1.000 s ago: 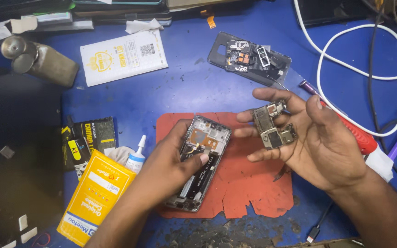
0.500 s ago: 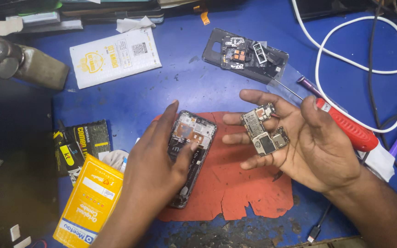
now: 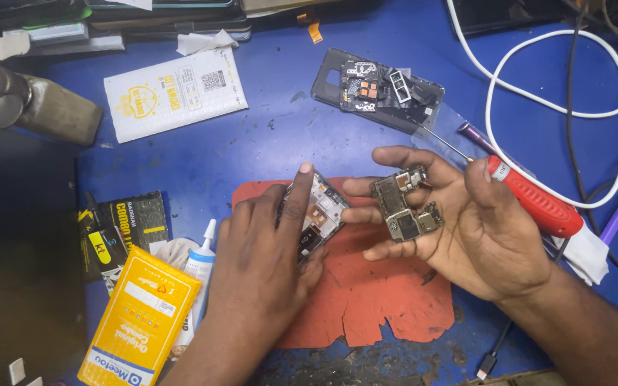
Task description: The person disassembles a smartphone, removes the motherboard, and uses a hot air gun to heat the internal components. They then reinsert the motherboard and continue working on the device.
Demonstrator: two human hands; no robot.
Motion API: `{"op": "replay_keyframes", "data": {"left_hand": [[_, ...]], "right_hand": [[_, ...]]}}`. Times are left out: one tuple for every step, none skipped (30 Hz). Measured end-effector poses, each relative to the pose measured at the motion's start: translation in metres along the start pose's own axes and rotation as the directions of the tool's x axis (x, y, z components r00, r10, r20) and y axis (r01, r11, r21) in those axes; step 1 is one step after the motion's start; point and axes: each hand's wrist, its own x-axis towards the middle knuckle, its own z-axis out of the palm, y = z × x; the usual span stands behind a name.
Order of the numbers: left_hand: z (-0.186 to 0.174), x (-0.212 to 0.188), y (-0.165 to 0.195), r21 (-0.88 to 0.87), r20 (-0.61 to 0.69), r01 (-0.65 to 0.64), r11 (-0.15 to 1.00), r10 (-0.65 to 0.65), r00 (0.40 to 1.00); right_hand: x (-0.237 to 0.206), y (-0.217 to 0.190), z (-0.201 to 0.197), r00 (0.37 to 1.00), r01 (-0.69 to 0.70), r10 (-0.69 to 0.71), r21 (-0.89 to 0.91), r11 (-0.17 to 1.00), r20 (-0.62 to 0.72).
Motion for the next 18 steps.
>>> {"op": "replay_keyframes", "data": {"left_hand": [[0.0, 0.0, -0.001, 0.001, -0.003, 0.005, 1.0, -0.005, 1.0], [0.001, 0.0, -0.002, 0.002, -0.004, 0.009, 1.0, -0.009, 1.0], [0.001, -0.001, -0.003, 0.004, -0.006, 0.013, 1.0, -0.013, 1.0], [0.001, -0.001, -0.004, -0.008, -0.016, 0.009, 1.0, -0.01, 1.0], [0.001, -0.001, -0.005, -0.02, -0.025, 0.005, 1.0, -0.006, 1.0], [0.001, -0.001, -0.006, -0.032, -0.034, 0.001, 0.999, -0.002, 0.999], [0.001, -0.001, -0.007, -0.059, -0.031, 0.008, 0.998, -0.01, 0.999], [0.001, -0.001, -0.007, -0.085, -0.028, 0.014, 0.996, -0.017, 0.999], [0.001, -0.001, -0.008, -0.112, -0.023, 0.02, 0.994, -0.023, 0.999], [0.0, -0.001, -0.009, -0.112, -0.029, 0.023, 0.993, -0.026, 0.999], [0.001, 0.0, -0.01, -0.112, -0.035, 0.026, 0.993, -0.03, 0.999], [0.001, 0.0, -0.011, -0.112, -0.041, 0.029, 0.993, -0.034, 0.999], [0.001, 0.001, -0.013, -0.106, -0.044, 0.027, 0.994, -0.031, 0.999], [0.002, 0.001, -0.014, -0.102, -0.051, 0.024, 0.994, -0.03, 0.998], [0.002, 0.002, -0.015, -0.099, -0.051, 0.019, 0.995, -0.024, 0.998], [0.003, 0.003, -0.015, -0.093, -0.044, 0.025, 0.995, -0.029, 0.999], [0.004, 0.003, -0.016, -0.085, -0.04, 0.033, 0.996, -0.036, 0.999], [0.004, 0.003, -0.016, -0.077, -0.035, 0.04, 0.996, -0.043, 0.998]], "right_hand": [[0.0, 0.001, -0.001, 1.0, -0.001, 0.001, 0.005, 1.0, -0.001], [0.0, 0.002, -0.001, 1.0, -0.001, 0.001, 0.01, 1.0, -0.004], [-0.001, 0.002, -0.002, 1.0, -0.001, 0.001, 0.016, 1.0, -0.006], [-0.001, 0.004, -0.003, 1.0, -0.013, 0.014, 0.036, 0.999, -0.023], [-0.001, 0.005, -0.005, 0.999, -0.024, 0.026, 0.056, 0.998, -0.041], [-0.001, 0.006, -0.006, 0.998, -0.035, 0.039, 0.077, 0.996, -0.058], [-0.001, 0.007, -0.007, 0.998, -0.03, 0.036, 0.092, 0.995, -0.057], [-0.001, 0.009, -0.008, 0.998, -0.025, 0.031, 0.107, 0.994, -0.057], [-0.001, 0.01, -0.008, 0.998, -0.02, 0.028, 0.122, 0.992, -0.057], [-0.002, 0.011, -0.009, 0.998, -0.014, 0.021, 0.125, 0.992, -0.056], [-0.002, 0.012, -0.01, 0.998, -0.008, 0.015, 0.127, 0.992, -0.054], [-0.002, 0.012, -0.01, 0.999, -0.002, 0.009, 0.13, 0.992, -0.052], [-0.003, 0.013, -0.01, 0.999, -0.011, 0.017, 0.137, 0.99, -0.048], [-0.003, 0.013, -0.01, 0.999, -0.02, 0.026, 0.14, 0.99, -0.043], [-0.003, 0.013, -0.01, 0.998, -0.027, 0.033, 0.147, 0.989, -0.044], [-0.003, 0.013, -0.01, 0.998, -0.033, 0.04, 0.141, 0.989, -0.045], [-0.003, 0.013, -0.01, 0.998, -0.04, 0.046, 0.134, 0.99, -0.042], [-0.002, 0.013, -0.01, 0.998, -0.047, 0.053, 0.127, 0.991, -0.04]]}}
